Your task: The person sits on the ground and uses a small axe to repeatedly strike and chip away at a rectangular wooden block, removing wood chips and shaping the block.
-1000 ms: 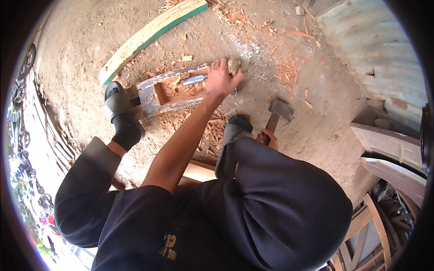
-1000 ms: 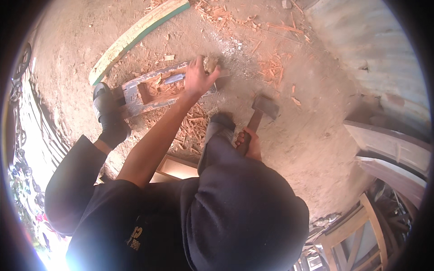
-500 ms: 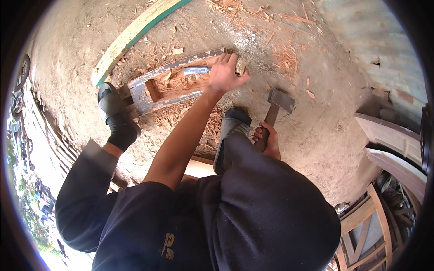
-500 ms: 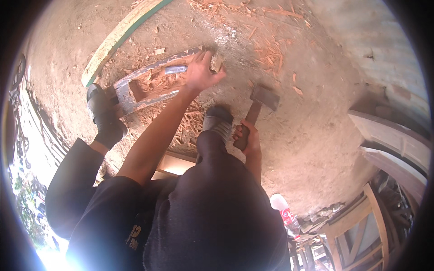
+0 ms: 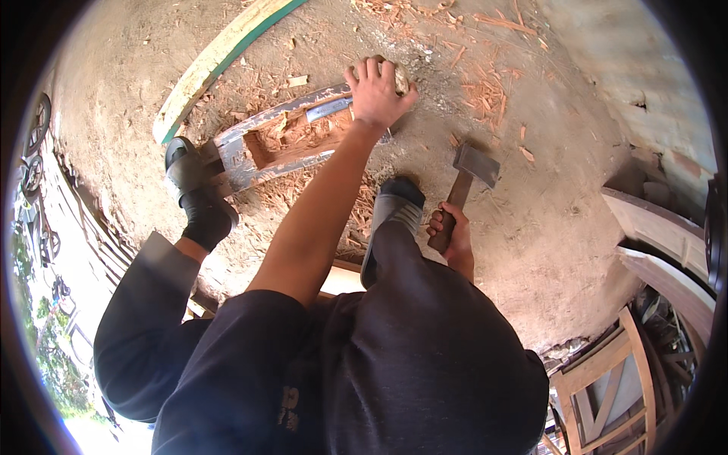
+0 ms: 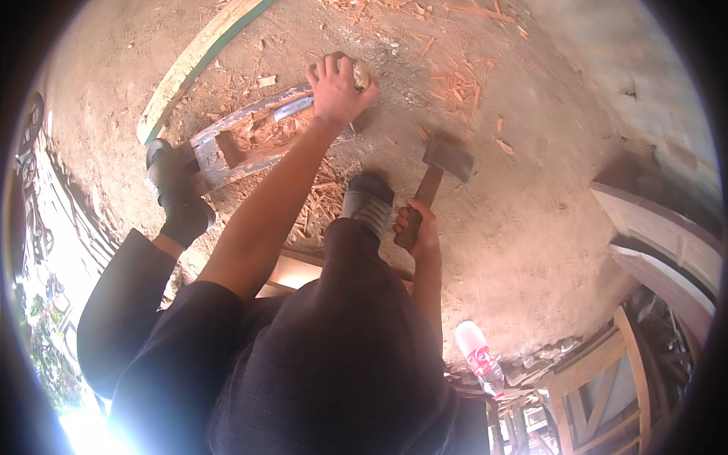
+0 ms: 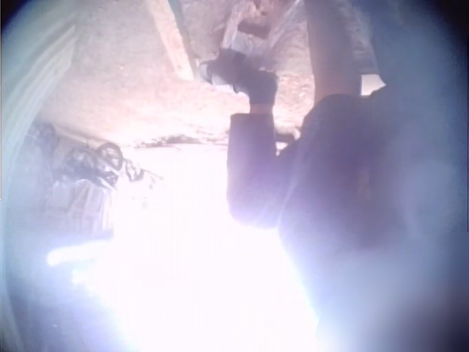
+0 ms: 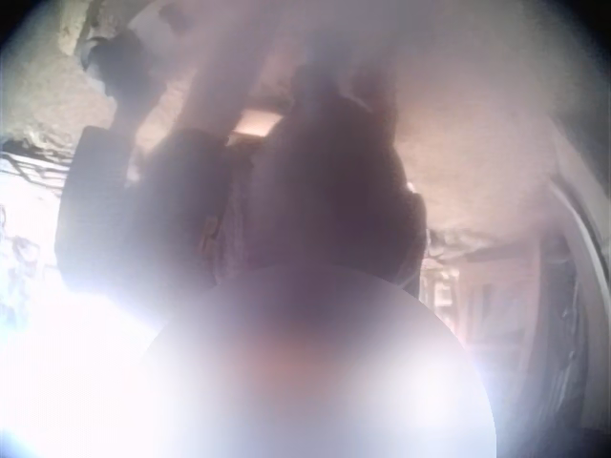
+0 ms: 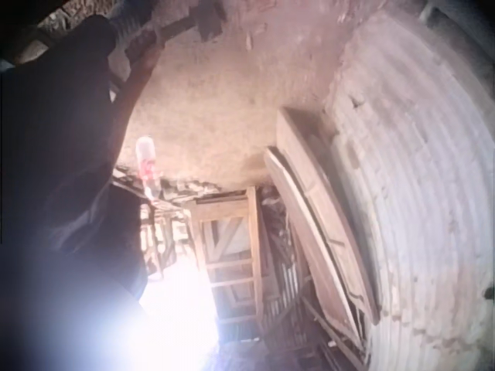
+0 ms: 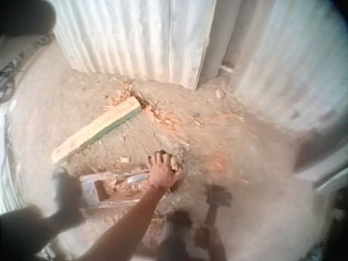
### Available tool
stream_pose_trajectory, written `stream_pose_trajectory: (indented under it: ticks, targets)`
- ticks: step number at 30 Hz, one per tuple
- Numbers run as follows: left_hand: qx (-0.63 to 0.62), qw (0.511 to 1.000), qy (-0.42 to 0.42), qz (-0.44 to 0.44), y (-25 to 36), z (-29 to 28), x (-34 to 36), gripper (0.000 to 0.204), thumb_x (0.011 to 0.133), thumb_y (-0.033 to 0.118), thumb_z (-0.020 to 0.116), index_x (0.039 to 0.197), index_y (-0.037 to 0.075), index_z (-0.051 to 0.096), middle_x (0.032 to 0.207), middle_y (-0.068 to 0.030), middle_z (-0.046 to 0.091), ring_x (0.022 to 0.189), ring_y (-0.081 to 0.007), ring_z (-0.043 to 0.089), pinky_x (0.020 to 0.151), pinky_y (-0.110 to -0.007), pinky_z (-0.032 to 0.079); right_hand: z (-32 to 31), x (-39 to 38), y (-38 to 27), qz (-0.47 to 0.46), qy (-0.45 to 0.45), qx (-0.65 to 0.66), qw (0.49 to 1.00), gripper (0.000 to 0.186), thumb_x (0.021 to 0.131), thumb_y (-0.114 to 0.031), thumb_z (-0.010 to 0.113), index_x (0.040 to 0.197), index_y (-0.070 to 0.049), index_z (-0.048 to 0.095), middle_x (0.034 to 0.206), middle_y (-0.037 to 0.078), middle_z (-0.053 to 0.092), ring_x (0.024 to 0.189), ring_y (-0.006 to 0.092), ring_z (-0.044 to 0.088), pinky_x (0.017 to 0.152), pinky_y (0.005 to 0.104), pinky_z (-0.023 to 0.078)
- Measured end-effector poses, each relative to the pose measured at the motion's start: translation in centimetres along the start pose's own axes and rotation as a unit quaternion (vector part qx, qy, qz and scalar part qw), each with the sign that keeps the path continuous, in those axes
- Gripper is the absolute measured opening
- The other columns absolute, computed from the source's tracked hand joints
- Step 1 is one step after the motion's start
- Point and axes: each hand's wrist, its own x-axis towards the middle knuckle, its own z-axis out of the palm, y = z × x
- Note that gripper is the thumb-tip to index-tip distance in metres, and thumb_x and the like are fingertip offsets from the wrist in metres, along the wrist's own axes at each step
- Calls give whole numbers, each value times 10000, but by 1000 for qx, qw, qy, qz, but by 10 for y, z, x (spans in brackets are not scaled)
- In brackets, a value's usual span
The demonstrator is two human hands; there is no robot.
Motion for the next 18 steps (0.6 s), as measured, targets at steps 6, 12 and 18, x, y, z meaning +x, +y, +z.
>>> stream_pose_trajectory:
  ticks: [6,12,18]
  targets:
    - [7,1000,-15,-24,-1,7,-1,507,729,484,593,985,50,539,1052,-137,480,1073,-298,414,943,-554,262,0,1,-1,2,-5,8,1000,147,808,-192,580,851,-107,468,645,19,451,522,127,433,504,285,386]
    - [4,998,-52,-26,-3,7,-2,564,792,565,480,1026,53,520,1092,-131,482,1112,-284,399,974,-591,241,-2,-1,-1,-9,-24,0,1000,169,822,-204,583,909,-96,486,681,29,471,562,136,453,529,280,394]
    - [-18,995,-89,-51,-2,-3,-4,665,770,588,521,1127,29,475,1214,-184,419,1205,-333,332,1007,-596,188,16,-1,-8,-48,-47,40,997,226,853,-247,591,981,-85,500,744,24,481,601,131,455,537,277,387]
